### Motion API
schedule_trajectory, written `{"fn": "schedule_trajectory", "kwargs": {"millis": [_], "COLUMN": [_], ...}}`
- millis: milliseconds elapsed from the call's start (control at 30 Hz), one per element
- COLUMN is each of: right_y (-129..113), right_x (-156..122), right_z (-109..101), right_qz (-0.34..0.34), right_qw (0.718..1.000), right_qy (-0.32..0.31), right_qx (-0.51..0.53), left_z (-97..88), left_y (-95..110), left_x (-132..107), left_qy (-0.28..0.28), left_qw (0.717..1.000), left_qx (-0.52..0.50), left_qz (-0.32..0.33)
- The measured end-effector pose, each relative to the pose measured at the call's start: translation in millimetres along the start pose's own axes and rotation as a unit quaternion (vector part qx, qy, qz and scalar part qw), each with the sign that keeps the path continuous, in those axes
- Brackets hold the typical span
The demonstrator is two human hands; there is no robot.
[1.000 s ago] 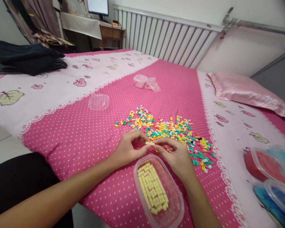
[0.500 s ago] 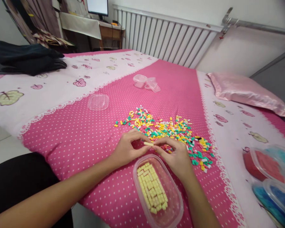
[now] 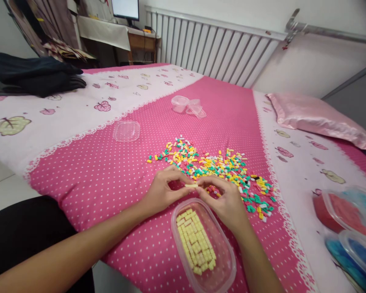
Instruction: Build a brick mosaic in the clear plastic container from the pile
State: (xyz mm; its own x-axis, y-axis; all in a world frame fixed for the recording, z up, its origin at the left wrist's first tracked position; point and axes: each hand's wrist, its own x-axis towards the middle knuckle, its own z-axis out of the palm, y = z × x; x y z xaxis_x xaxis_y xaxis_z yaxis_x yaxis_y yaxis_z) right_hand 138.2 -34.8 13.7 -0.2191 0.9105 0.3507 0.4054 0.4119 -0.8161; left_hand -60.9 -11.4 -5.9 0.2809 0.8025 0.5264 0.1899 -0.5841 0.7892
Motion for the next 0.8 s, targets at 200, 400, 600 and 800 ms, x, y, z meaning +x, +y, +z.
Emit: {"fn": "schedule_trajectory", "kwargs": {"millis": [200,400,600,800], "right_y": [-1.2,-0.4,1.3,2.0], "right_x": [0.8,0.7,0.1,0.4], "right_z": [-0.6,-0.1,-1.8,-2.3], "right_qz": [0.005,0.004,-0.002,-0.012], "right_qw": [1.0,1.0,1.0,1.0], "right_qy": [-0.008,-0.007,-0.003,0.003], "right_qx": [0.006,0.005,0.0,-0.011], "left_z": [0.3,0.5,0.0,-0.7], "left_y": [-1.7,-2.5,-0.1,2.4], "left_x": [-0.8,-1.2,-0.7,-0.1], "left_qy": [-0.002,-0.005,-0.006,-0.013], "left_qw": [1.0,1.0,1.0,1.0], "left_qx": [-0.004,-0.007,-0.004,-0.002], "left_qz": [0.0,-0.004,-0.016,-0.027]}}
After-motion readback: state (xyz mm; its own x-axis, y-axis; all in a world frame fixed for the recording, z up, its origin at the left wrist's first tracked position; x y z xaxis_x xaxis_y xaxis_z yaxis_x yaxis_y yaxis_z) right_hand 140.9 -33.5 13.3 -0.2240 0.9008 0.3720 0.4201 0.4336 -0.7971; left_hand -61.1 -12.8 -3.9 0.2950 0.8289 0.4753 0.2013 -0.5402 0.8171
